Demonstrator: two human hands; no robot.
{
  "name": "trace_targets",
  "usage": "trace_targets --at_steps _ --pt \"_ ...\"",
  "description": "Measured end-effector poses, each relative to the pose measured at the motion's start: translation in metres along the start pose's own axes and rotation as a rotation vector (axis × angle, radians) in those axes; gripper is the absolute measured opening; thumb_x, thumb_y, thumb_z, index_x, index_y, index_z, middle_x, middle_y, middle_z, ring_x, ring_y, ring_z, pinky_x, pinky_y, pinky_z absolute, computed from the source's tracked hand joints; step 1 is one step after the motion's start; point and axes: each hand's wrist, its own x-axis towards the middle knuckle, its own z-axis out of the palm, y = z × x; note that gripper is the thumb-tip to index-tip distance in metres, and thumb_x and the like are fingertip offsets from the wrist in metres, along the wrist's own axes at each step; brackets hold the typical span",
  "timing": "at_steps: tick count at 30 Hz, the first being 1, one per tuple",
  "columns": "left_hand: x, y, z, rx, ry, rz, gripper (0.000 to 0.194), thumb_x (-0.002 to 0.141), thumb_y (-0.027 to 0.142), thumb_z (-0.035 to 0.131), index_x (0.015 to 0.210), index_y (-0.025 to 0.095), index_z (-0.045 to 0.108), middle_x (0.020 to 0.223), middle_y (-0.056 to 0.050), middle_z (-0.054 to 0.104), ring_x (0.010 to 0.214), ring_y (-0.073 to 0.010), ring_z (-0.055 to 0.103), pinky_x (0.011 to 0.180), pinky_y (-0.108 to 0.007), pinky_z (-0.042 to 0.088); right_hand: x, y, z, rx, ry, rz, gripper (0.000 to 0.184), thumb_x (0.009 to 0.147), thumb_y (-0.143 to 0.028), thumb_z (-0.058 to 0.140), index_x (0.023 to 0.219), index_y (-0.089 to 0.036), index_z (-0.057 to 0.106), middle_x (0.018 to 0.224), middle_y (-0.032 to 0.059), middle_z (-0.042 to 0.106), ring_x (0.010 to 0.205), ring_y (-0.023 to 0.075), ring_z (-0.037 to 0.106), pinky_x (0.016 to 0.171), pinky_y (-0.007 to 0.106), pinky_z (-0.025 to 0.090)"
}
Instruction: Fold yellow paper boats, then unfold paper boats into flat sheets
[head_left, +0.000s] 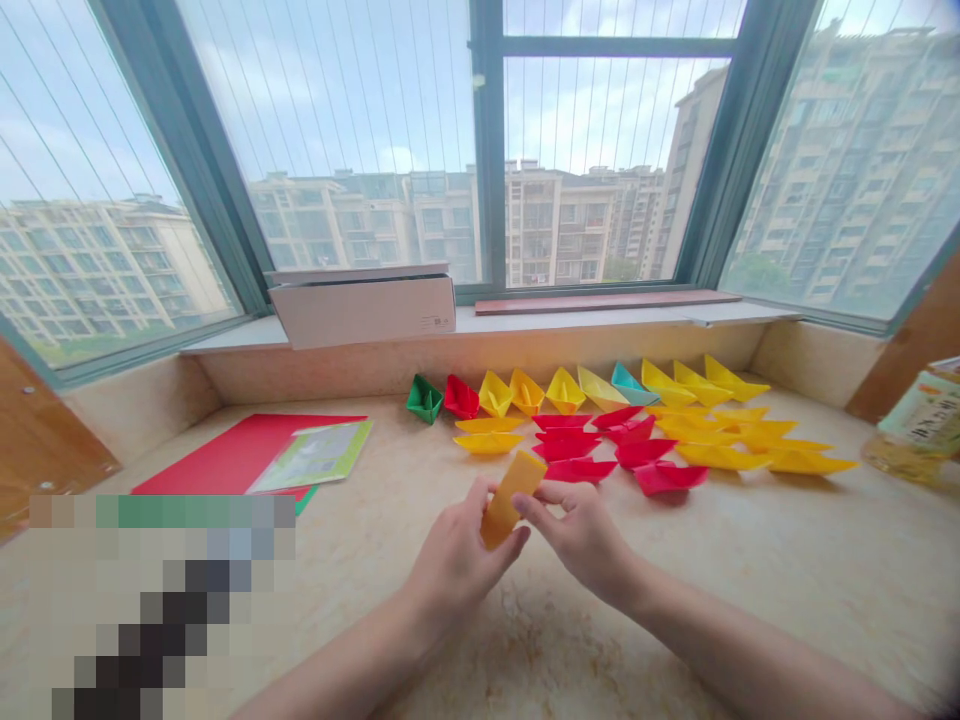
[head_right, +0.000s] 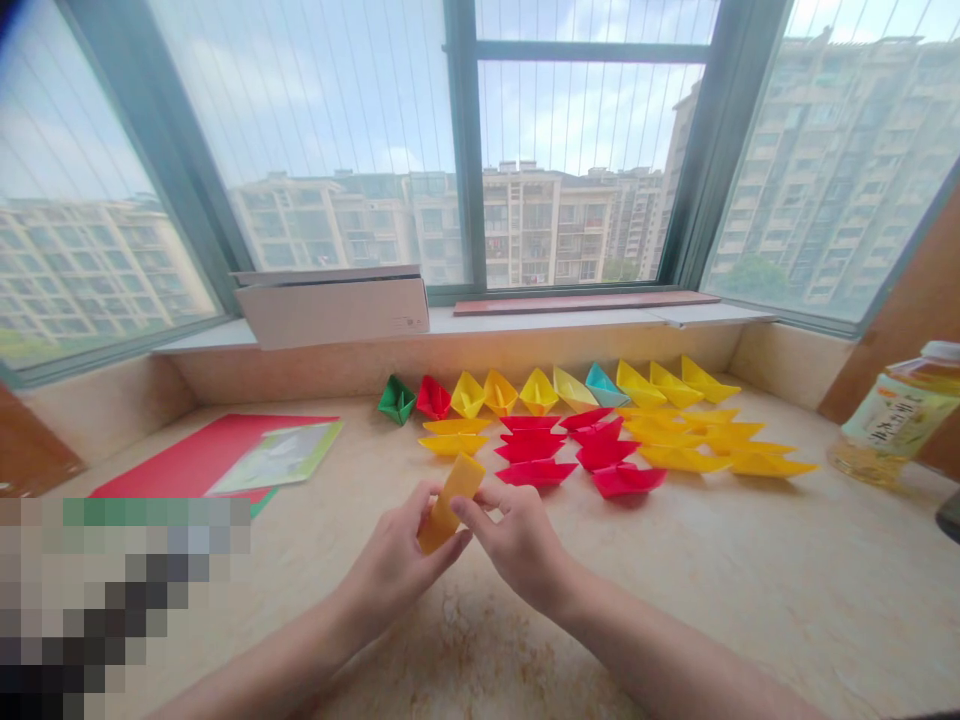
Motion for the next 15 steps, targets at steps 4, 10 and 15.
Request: trace_targets --at_steps 4,10,15 --pt "0.0 -0.001 0.002 -0.156 -0.092 -0.016 0.032 0.087 0.047 0.064 0.098 0.018 0.059 0.075 -0.001 0.063 0.06 -0.0138 0.057 0.056 -0.023 0.041 -0.001 0.001 -0.001 -0.109 -0.048 -0.087 0.029 0.089 -0.044 0.065 0.082 -0.018 0.075 0.073 0.0044 0.072 0.067 0.0192 0.063 0.064 0.029 0.046" --pt "0.0 0.009 0.004 -0.557 -0.328 -0.166 0.051 0.087 0.055 0.061 0.12 0.017 0.051 0.083 -0.002 0.06 0.054 -0.0126 0.062 0.05 -0.025 0.05 0.005 -0.002 -0.01 0.056 -0.068 0.009 0.034 0.091 -0.047 0.061 0.097 -0.016 0.074 0.074 0.0047 0.071 0.064 0.0169 0.063 0.058 0.027 0.048" --pt "0.002 0.004 0.004 -0.607 -0.348 -0.193 0.048 0.089 0.054 0.059 0.119 0.017 0.051 0.094 -0.006 0.062 0.056 -0.0142 0.067 0.052 -0.025 0.051 0.008 -0.011 -0.009 0.14 -0.06 0.047 0.03 0.09 -0.042 0.064 0.097 -0.015 0.074 0.076 0.0049 0.071 0.064 0.0144 0.062 0.058 0.025 0.051"
